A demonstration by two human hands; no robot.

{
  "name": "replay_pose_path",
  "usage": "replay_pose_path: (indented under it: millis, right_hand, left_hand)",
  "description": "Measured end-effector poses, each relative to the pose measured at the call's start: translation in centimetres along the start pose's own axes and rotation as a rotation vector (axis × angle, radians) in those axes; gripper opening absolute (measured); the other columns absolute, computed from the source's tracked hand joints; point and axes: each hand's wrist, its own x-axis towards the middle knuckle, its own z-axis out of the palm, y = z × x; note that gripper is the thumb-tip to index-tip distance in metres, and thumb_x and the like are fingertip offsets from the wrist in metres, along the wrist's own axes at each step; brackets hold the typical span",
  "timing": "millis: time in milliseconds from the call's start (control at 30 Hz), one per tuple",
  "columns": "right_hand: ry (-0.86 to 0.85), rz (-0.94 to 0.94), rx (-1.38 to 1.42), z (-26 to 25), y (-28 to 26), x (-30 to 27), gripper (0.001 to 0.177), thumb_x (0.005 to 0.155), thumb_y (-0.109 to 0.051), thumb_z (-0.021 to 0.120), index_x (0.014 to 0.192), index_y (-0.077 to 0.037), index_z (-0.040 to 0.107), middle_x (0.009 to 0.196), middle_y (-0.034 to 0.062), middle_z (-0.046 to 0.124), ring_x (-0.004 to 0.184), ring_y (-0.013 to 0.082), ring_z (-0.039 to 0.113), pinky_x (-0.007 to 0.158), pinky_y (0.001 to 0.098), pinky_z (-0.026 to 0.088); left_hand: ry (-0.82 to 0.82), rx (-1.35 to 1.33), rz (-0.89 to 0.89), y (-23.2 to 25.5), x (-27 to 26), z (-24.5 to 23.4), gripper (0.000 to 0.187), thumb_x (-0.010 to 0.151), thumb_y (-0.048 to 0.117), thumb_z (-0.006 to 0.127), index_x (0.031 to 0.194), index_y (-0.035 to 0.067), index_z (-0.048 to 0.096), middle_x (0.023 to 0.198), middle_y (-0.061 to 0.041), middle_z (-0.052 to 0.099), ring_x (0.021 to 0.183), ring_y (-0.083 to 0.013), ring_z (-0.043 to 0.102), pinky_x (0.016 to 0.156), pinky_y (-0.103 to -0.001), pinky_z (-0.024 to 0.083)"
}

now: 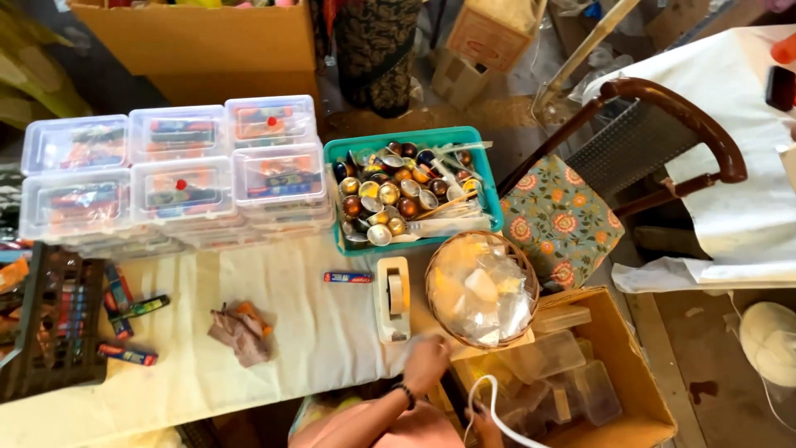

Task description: Organizing small packaged items like candies and hygiene products into containers.

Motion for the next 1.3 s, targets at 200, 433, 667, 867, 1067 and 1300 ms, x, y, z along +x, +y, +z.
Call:
replay_pose_path:
  millis: [200,433,667,867,1067,1300]
  right_hand:
    - [-0.022,-0.016,0.414,11.1,-15.2,0.4,0.036,0.087,-0.027,0.074,0.112,-0.001,0.068,0.084,0.0045,0.066,0.07,0.016,0.061,0.062,0.031,0.049]
    - [-0.114,0.187,0.547,15.4,-19.8,4.1,0.035,0.094,-0.04,0.074,0.101,-0.006,0.067,0.082,0.0054,0.068,0.068,0.0149,0.061,0.055,0.0256,0.046]
    - [-0.157,0.281,0.735,17.2,-21.7,4.7,0.028,0.089,-0.023,0.08,0.108,-0.007,0.068,0.09,0.0048,0.07,0.078,0.0166,0.068,0.069,0.0287,0.055]
    - [0.036,0.159,0.62,18.5,-23.1,3.5,0.048,0.077,0.002,0.077,0.119,-0.015,0.06,0.104,0.0016,0.07,0.089,0.0182,0.07,0.077,0.0344,0.061]
    - [0.144,0.034,0.544,17.4,-20.9,4.8,0.056,0.08,0.002,0.079,0.131,-0.004,0.059,0.113,0.0069,0.071,0.093,0.0202,0.067,0.076,0.0321,0.053]
    - [0.272,-0.241,0.126,12.3,-17.4,5.0,0.05,0.09,-0.008,0.078,0.136,0.007,0.064,0.113,0.0085,0.072,0.099,0.0159,0.065,0.087,0.0288,0.053]
  left_hand:
    - [0.537,0.359,0.352,3.1,-2.6,-8.1,0.069,0.075,0.027,0.082,0.128,-0.001,0.048,0.124,-0.027,0.059,0.107,-0.0453,0.063,0.087,-0.048,0.053]
    - [0.486,0.195,0.192,2.8,-2.6,-8.0,0.117,0.062,0.029,0.092,0.149,-0.01,0.024,0.119,-0.033,0.062,0.104,-0.0452,0.066,0.087,-0.045,0.056]
    - [0.551,0.162,0.184,2.8,-3.2,-9.0,0.092,0.063,0.026,0.087,0.137,-0.008,0.043,0.09,-0.023,0.075,0.084,-0.041,0.074,0.074,-0.046,0.06]
    - [0.691,0.112,0.211,2.2,-3.7,-9.5,0.083,0.068,0.032,0.086,0.132,-0.007,0.052,0.086,-0.024,0.073,0.077,-0.0397,0.074,0.068,-0.047,0.058]
    - [0.712,0.11,0.156,1.4,-2.4,-8.2,0.093,0.073,0.032,0.083,0.142,-0.011,0.041,0.088,-0.026,0.072,0.075,-0.0398,0.073,0.068,-0.046,0.057]
    - [0.637,0.21,0.324,-4.6,1.1,-8.5,0.1,0.074,0.026,0.087,0.147,-0.011,0.03,0.134,-0.034,0.055,0.104,-0.0461,0.065,0.088,-0.048,0.055]
